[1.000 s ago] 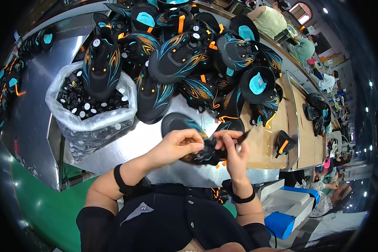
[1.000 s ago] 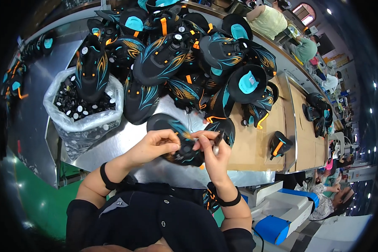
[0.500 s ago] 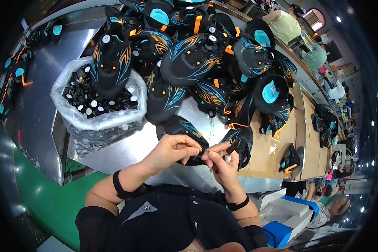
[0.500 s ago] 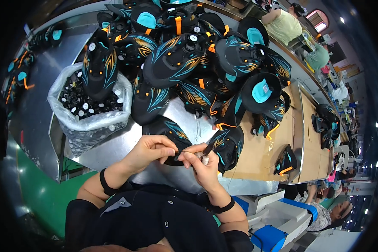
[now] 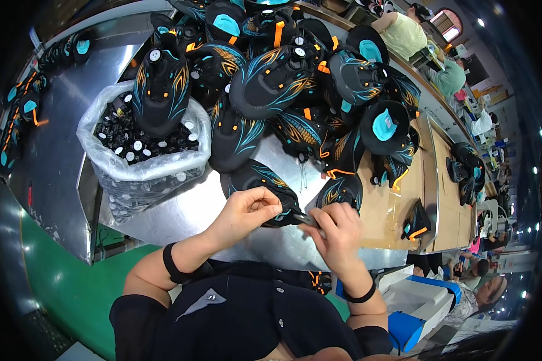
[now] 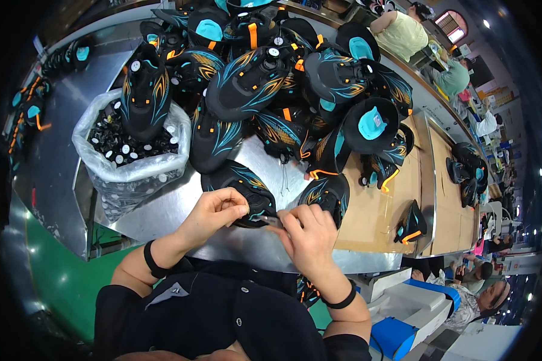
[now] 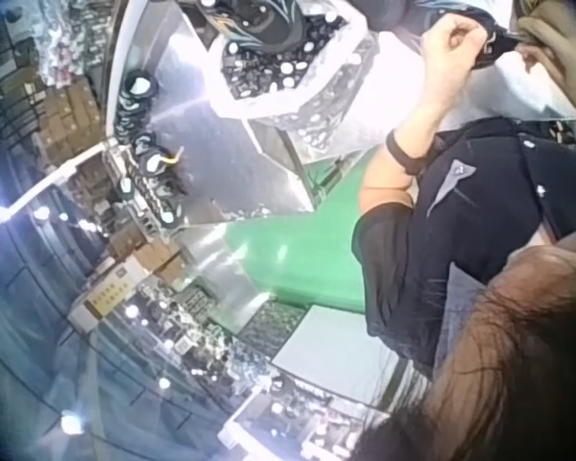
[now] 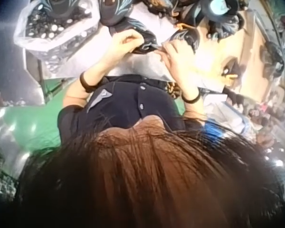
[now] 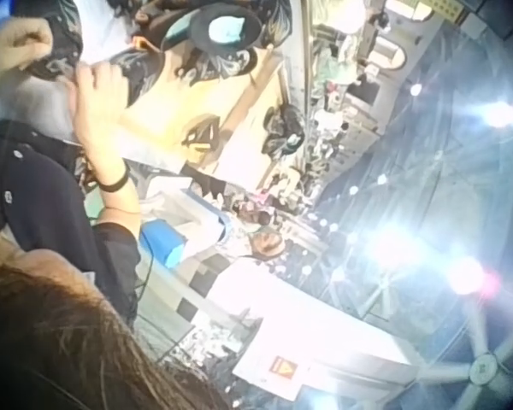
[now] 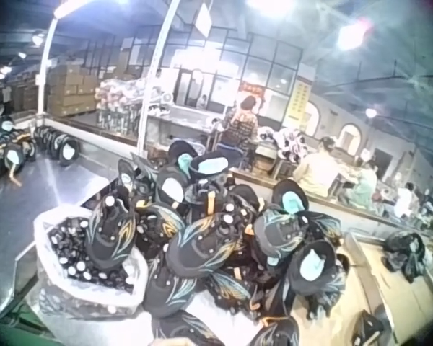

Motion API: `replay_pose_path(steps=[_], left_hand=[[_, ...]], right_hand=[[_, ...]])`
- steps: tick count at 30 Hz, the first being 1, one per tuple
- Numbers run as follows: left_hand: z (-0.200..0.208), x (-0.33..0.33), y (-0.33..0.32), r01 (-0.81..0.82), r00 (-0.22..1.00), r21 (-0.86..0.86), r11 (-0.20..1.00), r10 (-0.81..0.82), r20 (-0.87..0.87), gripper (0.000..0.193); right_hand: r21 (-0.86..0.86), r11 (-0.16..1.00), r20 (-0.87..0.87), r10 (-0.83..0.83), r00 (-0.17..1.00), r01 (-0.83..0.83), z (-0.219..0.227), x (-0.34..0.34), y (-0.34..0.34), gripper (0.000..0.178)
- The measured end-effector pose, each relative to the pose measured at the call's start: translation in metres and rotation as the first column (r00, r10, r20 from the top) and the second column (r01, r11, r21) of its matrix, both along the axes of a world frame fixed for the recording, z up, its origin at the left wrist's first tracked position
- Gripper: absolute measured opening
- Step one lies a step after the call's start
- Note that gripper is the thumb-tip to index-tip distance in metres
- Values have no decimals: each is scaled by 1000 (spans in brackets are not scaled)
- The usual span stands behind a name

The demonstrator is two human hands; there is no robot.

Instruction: The worker is performing detail work on shoe uppers, possibly attaching decorative elements or trimming threads using a small hand tool.

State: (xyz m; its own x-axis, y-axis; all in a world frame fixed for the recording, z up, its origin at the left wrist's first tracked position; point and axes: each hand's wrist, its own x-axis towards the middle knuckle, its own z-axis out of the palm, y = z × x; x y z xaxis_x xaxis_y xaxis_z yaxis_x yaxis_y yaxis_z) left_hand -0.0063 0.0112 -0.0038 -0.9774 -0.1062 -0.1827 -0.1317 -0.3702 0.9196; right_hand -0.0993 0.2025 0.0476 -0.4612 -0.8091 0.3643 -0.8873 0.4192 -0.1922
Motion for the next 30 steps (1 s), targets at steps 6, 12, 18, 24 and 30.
replay_pose_path(steps=[6,12,18,24,30], left_hand=[[-9,4,3,136,990,74,988,-139,33,12],[-14,2,-6,140,983,197,970,-161,93,11],[-14,-1,-2,166,980,135,977,-179,89,9],[-7,2,12,-192,964,-682,706,5,-266,9],[6,-9,13,-103,985,-606,789,-6,-175,8]], right_hand=[[-121,971,879,202,431,-208,-3,-2,-2,34],[177,983,74,33,997,-46,-4,4,-5,44],[18,990,808,69,585,-142,-15,-5,-3,43],[138,990,466,-59,883,-6,-19,-6,0,51],[151,989,209,-42,977,10,-20,-3,-1,37]])
